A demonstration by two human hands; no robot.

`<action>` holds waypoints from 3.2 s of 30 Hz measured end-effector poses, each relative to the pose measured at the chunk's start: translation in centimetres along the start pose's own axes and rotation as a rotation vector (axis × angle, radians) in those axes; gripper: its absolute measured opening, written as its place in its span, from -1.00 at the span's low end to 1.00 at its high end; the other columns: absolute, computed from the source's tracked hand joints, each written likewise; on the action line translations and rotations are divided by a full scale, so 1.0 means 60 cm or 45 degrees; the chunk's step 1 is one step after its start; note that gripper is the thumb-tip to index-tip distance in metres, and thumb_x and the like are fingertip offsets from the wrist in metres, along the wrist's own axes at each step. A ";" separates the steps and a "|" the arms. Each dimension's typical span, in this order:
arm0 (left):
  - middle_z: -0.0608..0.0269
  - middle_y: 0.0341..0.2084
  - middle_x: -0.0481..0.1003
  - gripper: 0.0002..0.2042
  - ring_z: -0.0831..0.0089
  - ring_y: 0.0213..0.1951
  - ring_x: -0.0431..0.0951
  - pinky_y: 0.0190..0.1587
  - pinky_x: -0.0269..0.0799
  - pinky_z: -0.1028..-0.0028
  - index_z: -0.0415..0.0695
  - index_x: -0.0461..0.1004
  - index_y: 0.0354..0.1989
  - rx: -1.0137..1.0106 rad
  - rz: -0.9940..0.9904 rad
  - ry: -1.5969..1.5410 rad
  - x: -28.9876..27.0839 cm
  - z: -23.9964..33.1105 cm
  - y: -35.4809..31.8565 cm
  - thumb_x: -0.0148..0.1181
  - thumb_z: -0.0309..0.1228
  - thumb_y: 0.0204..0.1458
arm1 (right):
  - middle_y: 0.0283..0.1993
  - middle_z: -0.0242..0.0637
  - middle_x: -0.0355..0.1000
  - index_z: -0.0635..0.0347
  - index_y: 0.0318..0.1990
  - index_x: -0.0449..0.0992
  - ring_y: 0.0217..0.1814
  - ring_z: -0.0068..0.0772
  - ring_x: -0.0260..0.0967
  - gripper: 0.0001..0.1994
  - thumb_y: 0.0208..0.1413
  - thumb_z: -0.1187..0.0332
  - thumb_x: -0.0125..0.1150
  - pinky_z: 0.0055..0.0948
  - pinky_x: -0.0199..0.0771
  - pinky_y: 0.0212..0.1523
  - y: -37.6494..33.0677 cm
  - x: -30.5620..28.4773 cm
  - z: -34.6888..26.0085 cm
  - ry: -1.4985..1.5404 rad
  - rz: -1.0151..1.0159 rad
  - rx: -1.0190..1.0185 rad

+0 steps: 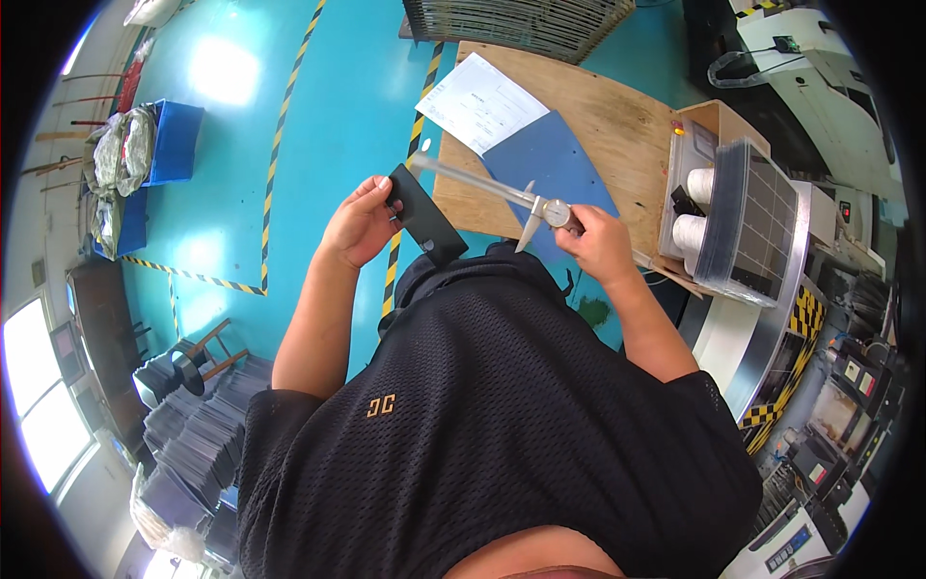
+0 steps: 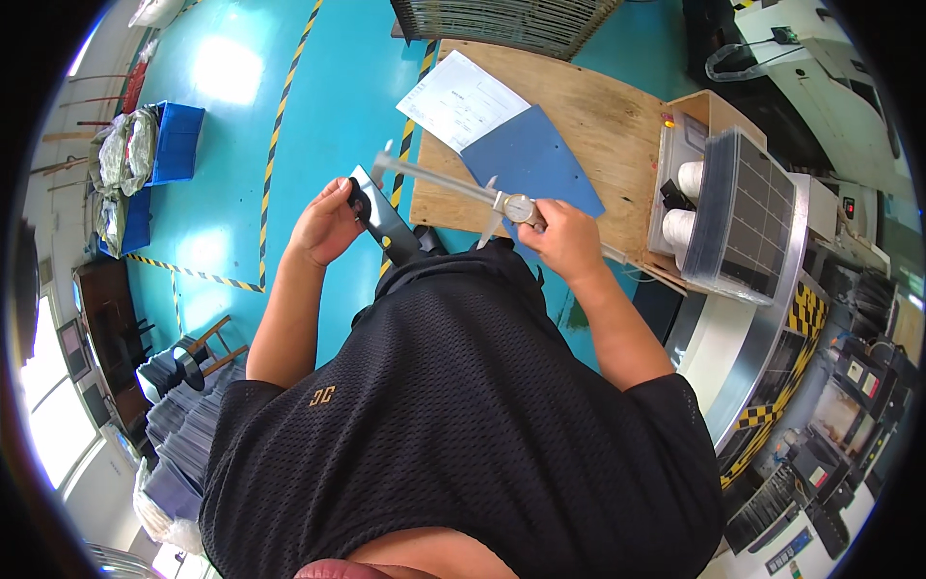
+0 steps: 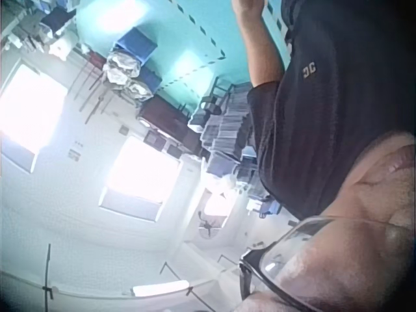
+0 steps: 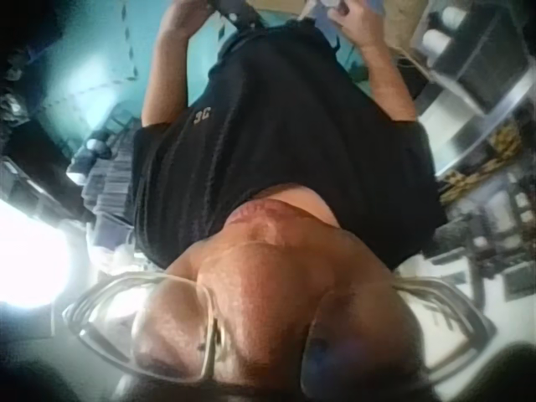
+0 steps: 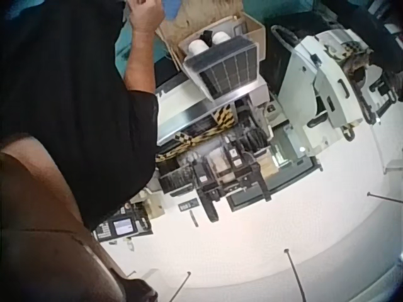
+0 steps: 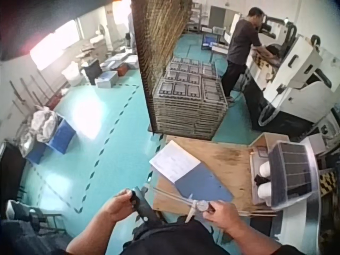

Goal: The person places a sheet onto a machine, presses buttons on a control panel, and uses an air nozzle on the sheet. After closing and opening the machine door, they remove a piece from the sheet and measure it with a dial caliper while referencing a document.

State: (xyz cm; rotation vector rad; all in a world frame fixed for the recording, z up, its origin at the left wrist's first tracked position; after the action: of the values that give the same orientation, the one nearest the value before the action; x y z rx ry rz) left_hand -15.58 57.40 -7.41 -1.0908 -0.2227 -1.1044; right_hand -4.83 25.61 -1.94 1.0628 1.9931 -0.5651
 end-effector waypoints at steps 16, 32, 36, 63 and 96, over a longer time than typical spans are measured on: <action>0.31 -0.40 0.51 -0.90 0.40 -0.30 0.62 -0.35 0.68 0.42 -0.11 0.44 -0.29 0.183 0.173 -0.022 0.011 -0.005 -0.015 0.27 -0.50 0.17 | -0.40 -0.18 0.52 0.24 -0.30 0.56 -0.38 -0.12 0.49 -0.74 -0.05 0.24 0.37 -0.23 0.50 -0.34 0.035 -0.019 -0.059 0.168 0.039 0.109; 0.22 -0.36 0.57 -0.88 0.38 -0.32 0.63 -0.33 0.67 0.39 -0.09 0.43 -0.29 0.206 0.273 -0.097 0.005 -0.001 -0.017 0.28 -0.48 0.17 | -0.41 -0.20 0.49 0.18 -0.24 0.58 -0.40 -0.11 0.47 -0.69 -0.05 0.16 0.39 -0.21 0.48 -0.36 0.048 -0.006 -0.069 0.066 -0.038 0.013; 0.21 -0.37 0.56 -0.88 0.39 -0.32 0.63 -0.33 0.66 0.40 -0.07 0.43 -0.33 0.211 0.220 -0.107 0.008 -0.001 -0.017 0.28 -0.47 0.17 | -0.41 -0.19 0.49 0.19 -0.28 0.58 -0.39 -0.10 0.47 -0.70 -0.06 0.17 0.38 -0.20 0.48 -0.36 0.051 -0.006 -0.070 0.060 -0.003 0.001; 0.22 -0.37 0.58 -0.91 0.45 -0.38 0.61 -0.33 0.62 0.47 -0.14 0.44 -0.21 0.232 0.215 0.098 0.014 -0.010 -0.018 0.23 -0.46 0.21 | -0.31 -0.19 0.59 0.19 -0.04 0.62 -0.35 -0.20 0.56 -0.50 -0.03 0.01 0.44 -0.31 0.55 -0.32 0.039 -0.003 -0.061 -0.053 0.080 -0.034; 0.25 -0.37 0.58 -0.88 0.51 -0.42 0.59 -0.34 0.58 0.53 -0.18 0.45 -0.20 0.229 0.224 0.194 0.009 -0.013 -0.013 0.26 -0.45 0.20 | -0.38 -0.16 0.52 0.16 -0.11 0.62 -0.35 -0.03 0.51 -0.56 -0.05 0.04 0.41 -0.14 0.51 -0.34 0.046 0.003 -0.054 -0.027 -0.024 -0.029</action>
State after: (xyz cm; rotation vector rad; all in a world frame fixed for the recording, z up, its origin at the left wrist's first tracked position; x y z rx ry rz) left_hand -16.22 56.42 -6.97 -0.8452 -0.1007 -0.9847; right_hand -3.98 29.42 -0.26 1.0212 1.9883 -0.5603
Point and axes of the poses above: each hand's wrist, its own y-axis towards the middle knuckle, its own x-axis out of the palm, z = x × y, the point moved 7 cm from there along y, towards the middle knuckle
